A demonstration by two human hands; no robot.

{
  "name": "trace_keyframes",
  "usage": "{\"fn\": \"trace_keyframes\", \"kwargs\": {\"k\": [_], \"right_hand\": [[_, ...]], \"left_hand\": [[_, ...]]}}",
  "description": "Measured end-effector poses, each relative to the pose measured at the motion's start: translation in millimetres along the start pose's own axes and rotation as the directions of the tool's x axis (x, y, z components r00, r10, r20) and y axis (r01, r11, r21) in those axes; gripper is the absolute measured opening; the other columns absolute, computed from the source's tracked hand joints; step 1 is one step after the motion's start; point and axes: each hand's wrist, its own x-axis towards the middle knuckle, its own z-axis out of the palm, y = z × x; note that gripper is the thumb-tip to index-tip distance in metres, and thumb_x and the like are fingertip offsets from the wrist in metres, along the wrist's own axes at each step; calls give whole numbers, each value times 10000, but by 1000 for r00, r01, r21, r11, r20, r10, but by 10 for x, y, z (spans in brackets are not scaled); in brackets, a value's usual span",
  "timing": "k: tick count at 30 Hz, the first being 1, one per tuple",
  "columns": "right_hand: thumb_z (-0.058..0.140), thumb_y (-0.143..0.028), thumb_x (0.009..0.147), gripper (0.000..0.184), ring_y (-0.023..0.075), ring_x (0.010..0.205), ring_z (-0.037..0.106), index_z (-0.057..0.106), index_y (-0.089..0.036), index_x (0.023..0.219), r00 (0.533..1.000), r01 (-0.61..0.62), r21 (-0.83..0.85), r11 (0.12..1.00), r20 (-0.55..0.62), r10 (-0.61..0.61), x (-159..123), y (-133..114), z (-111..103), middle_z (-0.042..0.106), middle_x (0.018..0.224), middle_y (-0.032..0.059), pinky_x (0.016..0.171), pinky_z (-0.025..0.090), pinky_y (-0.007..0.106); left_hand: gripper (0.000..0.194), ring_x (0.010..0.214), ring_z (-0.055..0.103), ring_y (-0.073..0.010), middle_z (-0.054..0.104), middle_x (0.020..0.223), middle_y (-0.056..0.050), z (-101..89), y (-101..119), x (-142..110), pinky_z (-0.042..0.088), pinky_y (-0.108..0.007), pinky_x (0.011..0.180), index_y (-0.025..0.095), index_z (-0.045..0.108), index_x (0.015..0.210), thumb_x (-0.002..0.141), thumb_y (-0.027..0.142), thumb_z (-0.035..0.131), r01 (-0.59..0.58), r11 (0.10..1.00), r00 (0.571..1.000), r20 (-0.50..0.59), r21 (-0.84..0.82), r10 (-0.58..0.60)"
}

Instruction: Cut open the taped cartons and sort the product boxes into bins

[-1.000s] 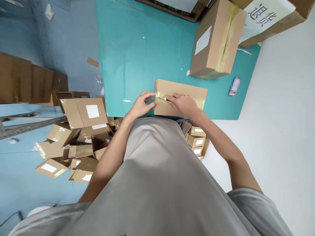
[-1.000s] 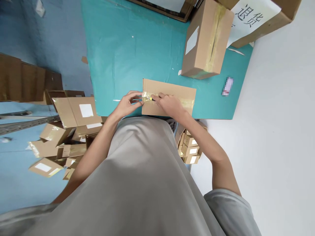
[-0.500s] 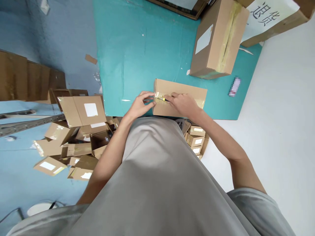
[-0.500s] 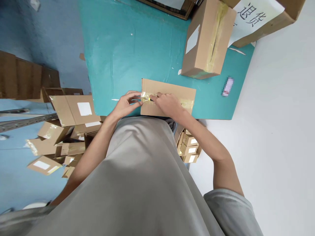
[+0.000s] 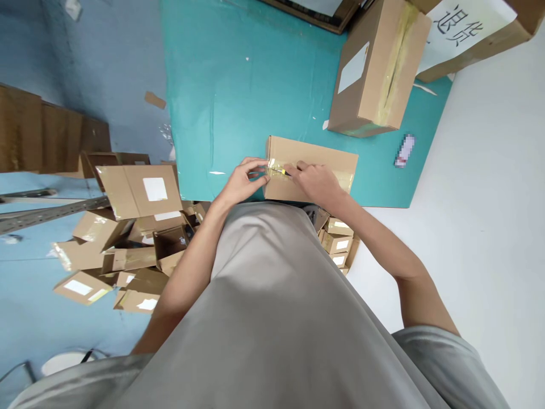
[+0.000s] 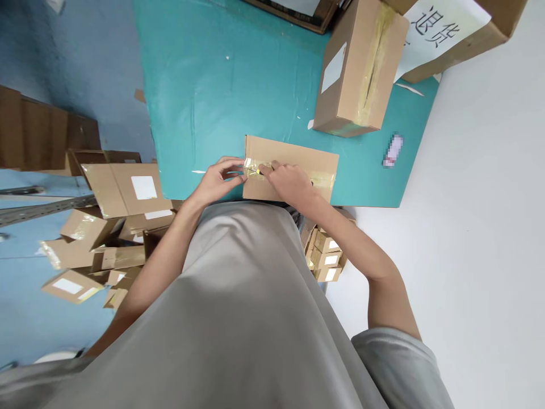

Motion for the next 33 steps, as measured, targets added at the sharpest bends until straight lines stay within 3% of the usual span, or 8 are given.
{"fn": "trace_keyframes", "kwargs": {"k": [6, 20, 25, 33], "right_hand": [[285, -89, 1153, 537, 305, 1149, 787, 569, -147, 1606, 1000, -19, -4, 1000, 3, 19, 30, -156, -78, 726, 1434, 241, 880, 510, 375], [333, -116, 1175, 480, 302, 1199, 780, 658, -126, 1528, 1000, -10, 25, 1000, 23, 9, 124, -241, -213, 754, 1395, 240, 922, 512, 374], [364, -58, 1119, 488, 304, 1157, 774, 733, -120, 1432, 997, -75, -10, 997, 25, 76, 36, -92, -105, 780, 1337, 240, 898, 496, 384], [385, -60, 1114, 498, 314, 1173, 773, 743, -135, 1452, 977, -203, -58, 977, 49, 206, -352, 357, 145, 788, 1317, 239, 822, 443, 361]], "left_hand": [[425, 1198, 757, -250, 689, 1416, -101, 18, -42, -7, 630, -448, 1118, 266, 795, 1312, 907, 392, 822, -16, 1000, 1000, -17, 11, 16], [540, 1100, 782, -249, 734, 1374, -102, 119, 15, -59, 637, -447, 1070, 265, 788, 1368, 900, 525, 861, -15, 994, 994, -108, 107, 27], [506, 1072, 773, -233, 745, 1359, -94, 121, 21, -52, 645, -432, 1053, 253, 796, 1361, 923, 501, 847, -8, 984, 991, -131, 176, 31], [555, 1051, 776, -234, 718, 1403, -110, 129, -57, -30, 669, -386, 948, 247, 777, 1375, 912, 547, 834, 0, 989, 990, -138, 146, 21]]}}
